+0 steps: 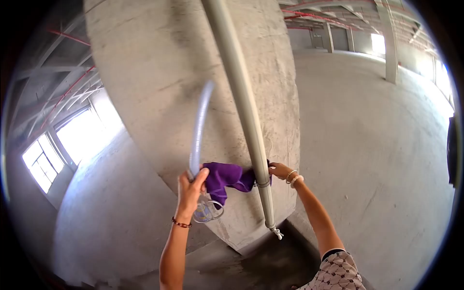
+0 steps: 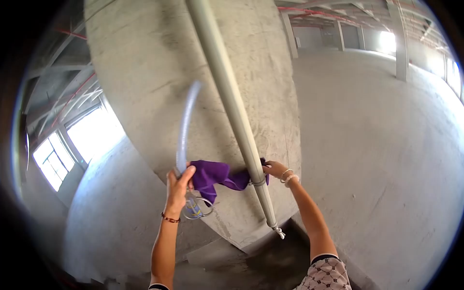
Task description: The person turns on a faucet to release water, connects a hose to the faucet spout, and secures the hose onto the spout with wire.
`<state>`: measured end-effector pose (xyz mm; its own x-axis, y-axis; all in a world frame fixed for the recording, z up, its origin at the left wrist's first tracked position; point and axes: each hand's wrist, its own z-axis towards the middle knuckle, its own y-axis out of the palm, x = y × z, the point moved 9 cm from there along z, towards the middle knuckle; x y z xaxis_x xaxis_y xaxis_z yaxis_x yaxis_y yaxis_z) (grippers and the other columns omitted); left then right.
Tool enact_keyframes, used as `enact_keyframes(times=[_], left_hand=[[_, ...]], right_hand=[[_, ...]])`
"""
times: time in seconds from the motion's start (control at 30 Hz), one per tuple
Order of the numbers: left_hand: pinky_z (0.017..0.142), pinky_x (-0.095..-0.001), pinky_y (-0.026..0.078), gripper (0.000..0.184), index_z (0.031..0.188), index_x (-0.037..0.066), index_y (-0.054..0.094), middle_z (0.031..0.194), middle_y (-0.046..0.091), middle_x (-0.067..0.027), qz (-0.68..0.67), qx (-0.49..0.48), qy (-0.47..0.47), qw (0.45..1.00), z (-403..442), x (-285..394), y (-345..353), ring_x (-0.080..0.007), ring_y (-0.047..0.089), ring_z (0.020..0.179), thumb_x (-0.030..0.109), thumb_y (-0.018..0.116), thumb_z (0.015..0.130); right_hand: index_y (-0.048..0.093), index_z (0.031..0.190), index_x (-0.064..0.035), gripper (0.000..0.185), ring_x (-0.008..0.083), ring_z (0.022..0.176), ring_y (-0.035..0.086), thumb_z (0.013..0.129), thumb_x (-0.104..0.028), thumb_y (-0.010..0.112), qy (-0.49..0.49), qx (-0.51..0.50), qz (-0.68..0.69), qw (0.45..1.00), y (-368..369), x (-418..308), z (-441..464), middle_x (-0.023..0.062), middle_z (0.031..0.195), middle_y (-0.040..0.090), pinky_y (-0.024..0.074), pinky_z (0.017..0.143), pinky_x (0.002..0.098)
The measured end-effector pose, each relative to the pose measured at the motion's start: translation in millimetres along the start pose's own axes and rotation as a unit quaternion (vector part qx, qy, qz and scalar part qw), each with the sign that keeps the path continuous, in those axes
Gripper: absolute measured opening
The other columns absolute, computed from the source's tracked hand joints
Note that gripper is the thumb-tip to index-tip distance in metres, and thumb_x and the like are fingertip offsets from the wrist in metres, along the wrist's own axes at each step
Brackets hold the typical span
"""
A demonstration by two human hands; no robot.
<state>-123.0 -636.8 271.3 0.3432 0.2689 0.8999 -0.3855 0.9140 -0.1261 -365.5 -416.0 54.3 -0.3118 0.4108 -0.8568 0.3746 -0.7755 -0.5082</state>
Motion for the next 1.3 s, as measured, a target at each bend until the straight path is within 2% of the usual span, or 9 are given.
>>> enact_keyframes(times=[0.1, 0.23, 0.3, 0.4, 0.57, 0.87, 1.03, 1.1, 1.3], left_hand=[[0.042, -0.0207, 0.036, 0.030, 0.098, -0.006, 0.061, 0.057, 0.051, 0.0013, -0.001, 0.010, 0.000, 1.000, 1.2, 3.3, -2.1, -0.0055, 0.045, 0.046, 0.021, 0.065, 0.084], [0.042, -0.0211, 0.036, 0.030, 0.097, -0.006, 0.060, 0.058, 0.051, 0.0013, 0.015, 0.043, 0.013, 0.999, 5.0, 8.5, -10.0, -0.0058, 0.045, 0.046, 0.021, 0.066, 0.084], [0.041, -0.0213, 0.036, 0.030, 0.096, -0.006, 0.060, 0.059, 0.052, 0.0009, 0.035, 0.057, 0.027, 0.997, 6.4, 3.3, -14.0, -0.0059, 0.046, 0.046, 0.021, 0.066, 0.085], [0.039, -0.0205, 0.036, 0.029, 0.096, -0.006, 0.061, 0.061, 0.056, -0.0006, 0.149, 0.060, 0.027, 0.987, 2.0, -26.5, -10.0, -0.0050, 0.047, 0.043, 0.022, 0.064, 0.086], [0.064, -0.0320, 0.048, 0.019, 0.094, -0.001, 0.066, 0.073, 0.065, -0.0091, 0.272, 0.117, 0.027, 0.955, -45.5, -107.6, 6.6, -0.0156, 0.060, 0.065, 0.016, 0.064, 0.085], [0.046, -0.0193, 0.034, 0.017, 0.095, -0.001, 0.058, 0.069, 0.052, -0.0005, -0.052, 0.079, -0.187, 0.978, -167.5, -186.7, 30.2, -0.0053, 0.044, 0.051, 0.015, 0.058, 0.091], [0.044, -0.0211, 0.033, 0.018, 0.088, 0.003, 0.051, 0.068, 0.047, -0.0008, -0.124, 0.159, -0.268, 0.942, -253.7, -226.0, 77.6, -0.0065, 0.043, 0.050, 0.019, 0.059, 0.092], [0.044, -0.0211, 0.033, 0.017, 0.089, 0.003, 0.050, 0.068, 0.046, -0.0005, -0.116, 0.165, -0.323, 0.925, -289.6, -246.0, 99.7, -0.0066, 0.042, 0.049, 0.018, 0.058, 0.092], [0.051, -0.0207, 0.037, 0.017, 0.092, 0.005, 0.045, 0.072, 0.046, -0.0006, -0.083, 0.069, -0.392, 0.913, -377.4, -302.6, 177.4, -0.0068, 0.045, 0.056, 0.013, 0.059, 0.090]], right_hand=[[0.064, 0.111, -0.0045, 0.043, 0.0080, 0.047, 0.042, 0.084, -0.037, 0.061, 0.058, 0.021, 0.134, 0.989, 5.3, 16.8, 7.4, 0.0012, 0.072, 0.060, 0.0331, 0.041, 0.0238], [0.068, 0.095, -0.0012, 0.033, 0.0095, 0.056, 0.052, 0.080, -0.030, 0.072, -0.078, 0.200, 0.172, 0.961, -46.0, 10.9, 35.4, 0.0041, 0.070, 0.062, 0.0418, 0.049, 0.0259], [0.067, 0.093, 0.0007, 0.031, 0.0254, 0.077, 0.064, 0.080, -0.027, 0.068, -0.048, 0.385, 0.118, 0.914, -106.5, -4.2, 21.5, 0.0179, 0.084, 0.067, 0.0485, 0.070, 0.0342], [0.065, 0.097, -0.0055, 0.030, 0.0360, 0.085, 0.063, 0.083, -0.032, 0.063, -0.035, 0.496, 0.047, 0.867, -159.8, -6.8, 0.2, 0.0184, 0.091, 0.067, 0.0491, 0.075, 0.0402], [0.056, 0.110, -0.0088, 0.042, 0.0339, 0.091, 0.061, 0.081, -0.038, 0.065, 0.004, 0.271, -0.184, 0.945, -77.0, 84.7, -18.8, 0.0162, 0.095, 0.065, 0.0474, 0.075, 0.0423], [0.068, 0.094, -0.0039, 0.017, 0.0096, 0.068, 0.061, 0.084, -0.017, 0.064, 0.188, 0.156, 0.184, 0.952, 147.3, 200.6, -299.0, 0.0044, 0.077, 0.068, 0.0495, 0.063, 0.0260], [0.065, 0.108, -0.0065, 0.030, 0.0166, 0.082, 0.062, 0.081, -0.019, 0.069, 0.149, 0.087, 0.332, 0.927, 177.6, 69.1, -357.4, 0.0085, 0.093, 0.063, 0.0488, 0.074, 0.0278], [0.057, 0.120, -0.0152, 0.052, 0.0254, 0.081, 0.062, 0.072, -0.026, 0.076, 0.033, 0.070, 0.121, 0.990, 165.3, 28.7, -360.9, 0.0096, 0.099, 0.053, 0.0520, 0.070, 0.0330], [0.051, 0.114, -0.0100, 0.055, 0.0294, 0.074, 0.062, 0.066, -0.020, 0.075, 0.157, -0.047, -0.022, 0.986, 207.6, 117.5, -417.8, 0.0088, 0.103, 0.051, 0.0528, 0.055, 0.0358]])
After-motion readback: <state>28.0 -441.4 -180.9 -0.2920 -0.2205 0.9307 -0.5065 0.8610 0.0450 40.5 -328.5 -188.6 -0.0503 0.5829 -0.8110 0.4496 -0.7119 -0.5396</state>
